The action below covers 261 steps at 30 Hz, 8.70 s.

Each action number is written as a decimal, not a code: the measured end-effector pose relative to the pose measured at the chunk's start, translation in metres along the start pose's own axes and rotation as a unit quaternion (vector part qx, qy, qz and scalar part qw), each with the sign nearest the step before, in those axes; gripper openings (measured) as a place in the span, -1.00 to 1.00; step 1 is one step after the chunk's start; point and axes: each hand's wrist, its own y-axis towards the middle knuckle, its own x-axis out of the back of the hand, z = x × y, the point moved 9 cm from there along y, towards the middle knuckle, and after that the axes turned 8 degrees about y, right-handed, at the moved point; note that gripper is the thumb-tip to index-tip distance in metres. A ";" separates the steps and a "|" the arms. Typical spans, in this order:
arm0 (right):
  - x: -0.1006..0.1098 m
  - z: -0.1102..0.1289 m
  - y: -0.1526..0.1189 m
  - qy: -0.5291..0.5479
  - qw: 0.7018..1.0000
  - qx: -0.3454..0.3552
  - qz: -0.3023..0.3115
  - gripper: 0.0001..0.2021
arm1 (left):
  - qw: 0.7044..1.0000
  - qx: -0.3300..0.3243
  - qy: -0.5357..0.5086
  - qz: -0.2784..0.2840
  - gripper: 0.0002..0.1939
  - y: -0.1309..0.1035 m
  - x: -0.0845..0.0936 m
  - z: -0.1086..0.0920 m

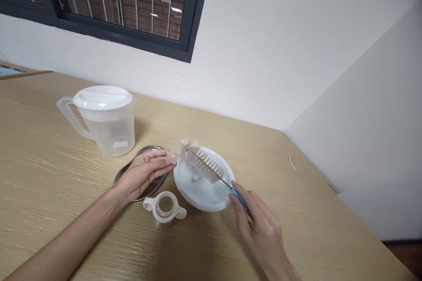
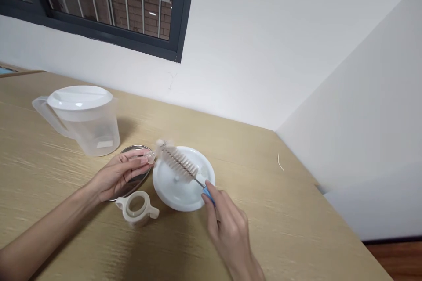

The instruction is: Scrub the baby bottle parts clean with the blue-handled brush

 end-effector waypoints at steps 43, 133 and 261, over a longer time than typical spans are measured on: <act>-0.001 -0.011 -0.002 0.008 0.999 -0.031 0.002 -0.73 | 0.931 -0.210 0.293 -0.060 -0.39 0.002 0.021 -0.032; 0.006 -0.007 0.001 0.039 0.999 -0.027 0.016 -0.64 | 0.532 -0.577 0.620 -0.017 -0.61 -0.030 0.001 -0.024; 0.007 -0.005 -0.002 0.027 0.999 -0.041 -0.016 -0.66 | 0.954 -0.218 0.196 -0.061 -0.37 -0.001 0.014 -0.024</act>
